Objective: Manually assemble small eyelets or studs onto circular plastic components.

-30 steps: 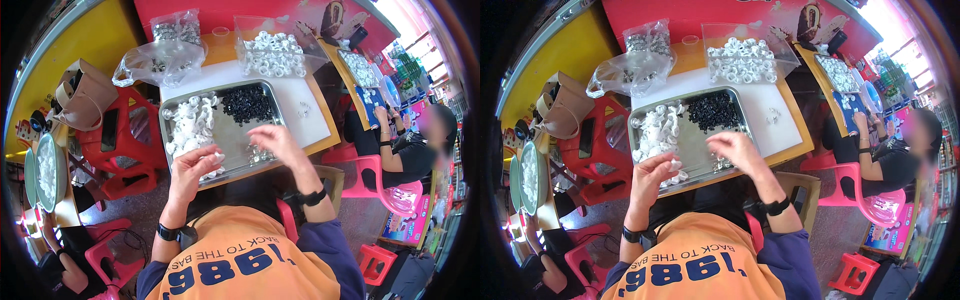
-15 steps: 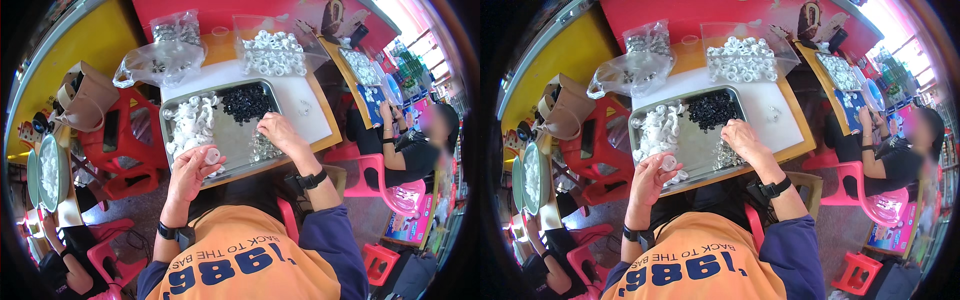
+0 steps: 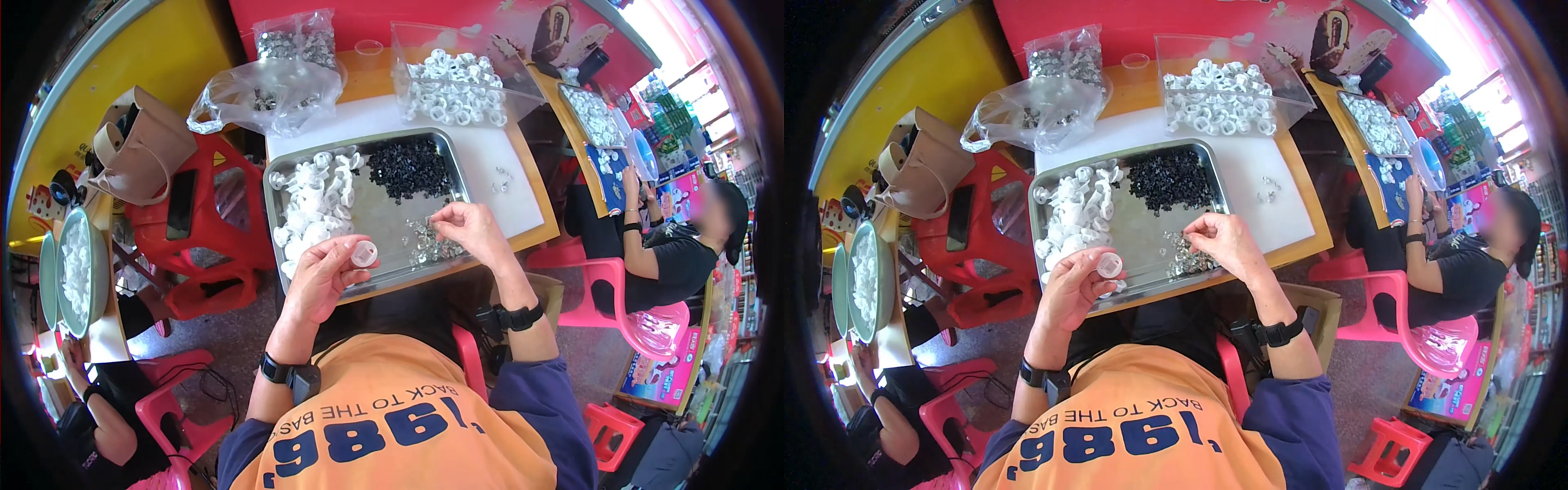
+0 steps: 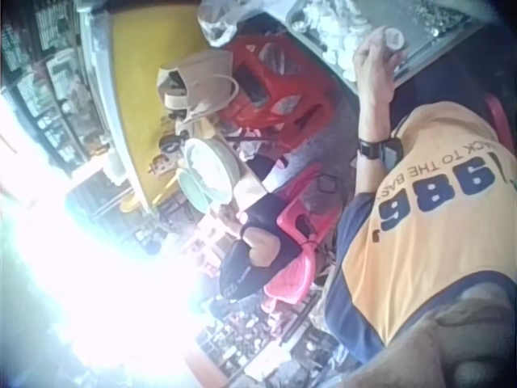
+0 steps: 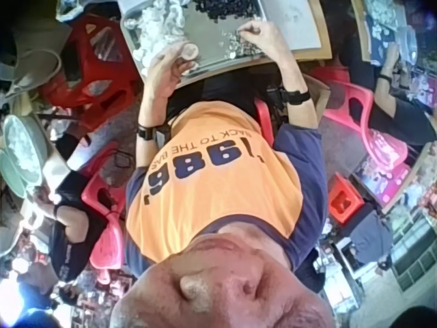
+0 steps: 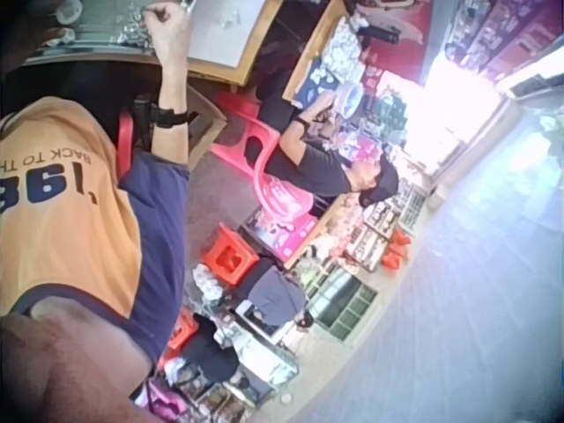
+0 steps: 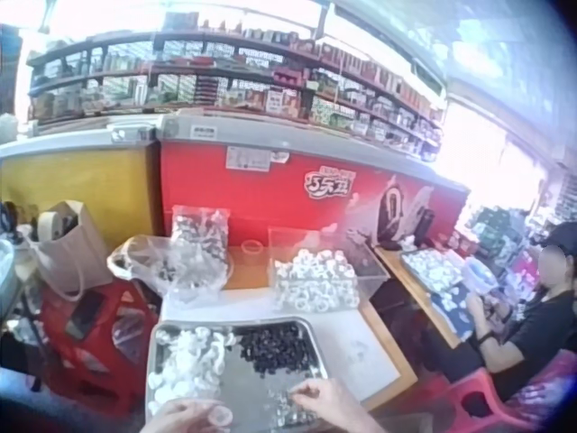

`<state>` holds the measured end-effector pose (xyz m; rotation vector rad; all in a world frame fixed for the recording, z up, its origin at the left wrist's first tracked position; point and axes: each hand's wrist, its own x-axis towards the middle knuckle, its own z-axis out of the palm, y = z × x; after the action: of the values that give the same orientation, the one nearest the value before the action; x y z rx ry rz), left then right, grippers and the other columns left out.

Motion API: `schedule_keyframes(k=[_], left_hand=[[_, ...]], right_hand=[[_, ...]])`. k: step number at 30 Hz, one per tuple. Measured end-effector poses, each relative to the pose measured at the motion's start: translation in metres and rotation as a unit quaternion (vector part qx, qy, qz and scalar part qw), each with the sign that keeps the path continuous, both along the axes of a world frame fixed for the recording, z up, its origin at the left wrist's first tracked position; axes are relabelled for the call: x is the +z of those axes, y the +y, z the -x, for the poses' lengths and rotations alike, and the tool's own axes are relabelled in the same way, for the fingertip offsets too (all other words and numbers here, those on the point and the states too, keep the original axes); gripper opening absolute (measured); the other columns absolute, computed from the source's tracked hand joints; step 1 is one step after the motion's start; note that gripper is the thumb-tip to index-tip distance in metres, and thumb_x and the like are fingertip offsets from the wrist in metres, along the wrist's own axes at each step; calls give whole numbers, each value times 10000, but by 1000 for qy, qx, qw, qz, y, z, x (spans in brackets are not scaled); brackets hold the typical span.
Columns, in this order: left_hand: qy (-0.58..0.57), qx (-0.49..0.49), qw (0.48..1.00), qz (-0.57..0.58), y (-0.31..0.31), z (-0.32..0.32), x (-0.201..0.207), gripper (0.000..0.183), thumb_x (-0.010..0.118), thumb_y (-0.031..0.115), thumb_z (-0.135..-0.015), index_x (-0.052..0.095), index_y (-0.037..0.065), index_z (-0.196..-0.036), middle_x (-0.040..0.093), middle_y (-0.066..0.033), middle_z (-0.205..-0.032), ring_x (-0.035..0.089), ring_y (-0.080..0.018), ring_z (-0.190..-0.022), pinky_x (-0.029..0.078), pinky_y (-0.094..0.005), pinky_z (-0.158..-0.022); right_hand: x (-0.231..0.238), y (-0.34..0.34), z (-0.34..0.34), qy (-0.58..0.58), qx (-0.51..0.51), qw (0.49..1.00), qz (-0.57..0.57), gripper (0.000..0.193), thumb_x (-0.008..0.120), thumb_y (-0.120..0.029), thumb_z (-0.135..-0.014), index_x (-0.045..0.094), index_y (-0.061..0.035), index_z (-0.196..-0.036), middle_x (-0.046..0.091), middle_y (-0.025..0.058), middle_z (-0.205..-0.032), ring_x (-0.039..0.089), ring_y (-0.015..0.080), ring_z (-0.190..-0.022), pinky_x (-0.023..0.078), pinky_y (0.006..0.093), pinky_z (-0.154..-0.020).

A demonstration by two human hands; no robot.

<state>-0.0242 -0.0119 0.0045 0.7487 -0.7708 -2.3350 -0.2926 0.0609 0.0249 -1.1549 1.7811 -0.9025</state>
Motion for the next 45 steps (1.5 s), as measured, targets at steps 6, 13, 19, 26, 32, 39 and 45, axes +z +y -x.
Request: schedule_keyframes(k=[6,13,19,26,32,39,45], left_hand=[[-4,5,1000,-3,1,0,-4,308,541,208,-982,598,-55,-1131,671,-138,-995,683,-234,-920,588,-282,-777],[25,0,999,-32,-2,3,6,314,563,164,-967,585,-65,-1182,660,-158,-1071,660,-244,-1004,569,-281,-861],[54,-9,997,-52,-4,1,4,315,555,133,-964,564,-69,-1206,660,-172,-1076,658,-269,-1023,569,-287,-877],[-8,-33,999,18,2,8,10,305,538,100,-965,557,-54,-1227,661,-170,-1077,670,-262,-998,568,-294,-864],[8,-33,999,-9,2,13,9,336,507,133,-985,533,-82,-1242,639,-177,-1121,640,-270,-1066,548,-300,-904],[45,-40,997,-54,0,11,6,359,498,137,-990,506,-93,-1267,634,-173,-1111,618,-300,-1104,536,-312,-942],[48,-15,995,-91,-1,10,10,352,487,86,-980,484,-129,-1259,622,-192,-1107,605,-341,-1116,540,-325,-952]], right_hand=[[-10,4,-1,-192,-27,981,16,150,627,-52,-899,661,34,-1017,687,58,-883,651,98,-757,514,218,-686],[-6,11,-25,-331,-34,943,26,194,640,-75,-905,663,38,-1061,688,74,-899,649,104,-757,524,222,-690],[-2,14,-38,-375,-39,925,41,240,655,-174,-918,675,32,-1039,694,111,-924,664,135,-765,536,242,-696],[-5,17,-40,-385,-73,919,44,234,632,-166,-932,670,25,-1062,694,100,-935,673,152,-806,539,249,-722],[-11,18,-39,-372,-105,920,70,232,612,-120,-937,653,35,-1105,689,99,-942,653,132,-798,534,251,-737],[-8,21,-44,-415,-84,900,106,251,601,-67,-930,616,33,-1159,682,116,-946,642,122,-776,531,252,-746],[0,20,-54,-453,-83,882,99,228,615,-62,-921,636,25,-1130,684,102,-945,641,131,-768,524,250,-719]])
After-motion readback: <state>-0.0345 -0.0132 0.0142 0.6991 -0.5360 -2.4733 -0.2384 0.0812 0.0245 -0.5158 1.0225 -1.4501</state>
